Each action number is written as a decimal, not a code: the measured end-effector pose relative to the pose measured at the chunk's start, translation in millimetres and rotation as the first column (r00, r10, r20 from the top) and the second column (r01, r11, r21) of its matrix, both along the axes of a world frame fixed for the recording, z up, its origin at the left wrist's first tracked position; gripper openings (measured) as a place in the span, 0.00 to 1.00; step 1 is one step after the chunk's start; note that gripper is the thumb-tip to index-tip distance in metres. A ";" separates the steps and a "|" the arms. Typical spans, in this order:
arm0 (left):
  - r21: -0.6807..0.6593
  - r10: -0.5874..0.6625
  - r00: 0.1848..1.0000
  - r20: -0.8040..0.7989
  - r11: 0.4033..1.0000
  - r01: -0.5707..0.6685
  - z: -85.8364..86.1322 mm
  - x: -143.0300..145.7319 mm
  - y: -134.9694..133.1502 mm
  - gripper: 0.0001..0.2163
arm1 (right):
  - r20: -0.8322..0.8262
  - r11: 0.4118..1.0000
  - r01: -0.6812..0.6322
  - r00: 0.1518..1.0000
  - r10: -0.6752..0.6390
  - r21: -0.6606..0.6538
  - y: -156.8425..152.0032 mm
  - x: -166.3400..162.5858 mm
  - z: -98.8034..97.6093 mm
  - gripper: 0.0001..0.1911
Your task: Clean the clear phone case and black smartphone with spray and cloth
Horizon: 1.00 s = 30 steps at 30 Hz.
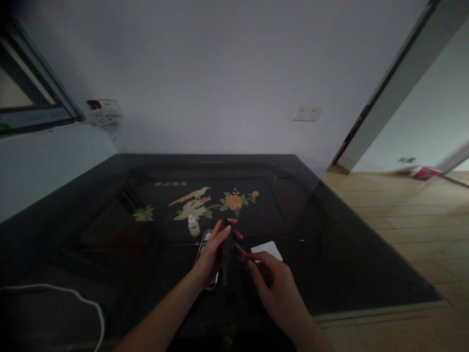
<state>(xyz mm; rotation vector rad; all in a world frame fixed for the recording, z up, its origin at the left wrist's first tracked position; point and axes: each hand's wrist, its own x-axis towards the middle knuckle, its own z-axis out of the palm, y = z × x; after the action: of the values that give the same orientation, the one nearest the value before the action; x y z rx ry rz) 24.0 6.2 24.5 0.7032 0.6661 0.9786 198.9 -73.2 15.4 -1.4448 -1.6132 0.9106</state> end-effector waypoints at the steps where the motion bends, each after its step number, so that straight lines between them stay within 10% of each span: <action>1: 0.026 -0.003 1.000 -0.030 1.000 0.004 0.4 -0.2 -0.2 0.25 | -0.054 0.998 0.004 0.999 -0.007 -0.058 0.1 -6.0 6.6 0.17; 13: 0.469 0.304 0.802 -0.514 0.883 -0.034 9.0 -3.0 2.1 0.14 | -0.147 0.974 -0.064 0.989 0.032 -0.218 4.5 -26.6 32.4 0.24; 20: 0.455 0.367 0.806 -0.464 0.880 -0.138 6.5 1.9 -4.9 0.16 | -0.210 0.986 -0.068 0.977 0.034 -0.153 12.6 -25.3 15.2 0.18; 30: 0.345 0.281 0.804 -0.524 0.933 -0.101 8.6 -24.5 5.8 0.10 | -0.490 0.886 -0.219 0.872 -0.010 -0.409 37.3 2.7 -5.2 0.24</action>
<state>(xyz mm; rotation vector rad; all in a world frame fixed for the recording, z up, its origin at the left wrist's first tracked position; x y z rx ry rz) -0.4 12.0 33.1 1.2467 1.1447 1.0768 201.7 -35.9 10.2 -1.2819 -1.1514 1.6558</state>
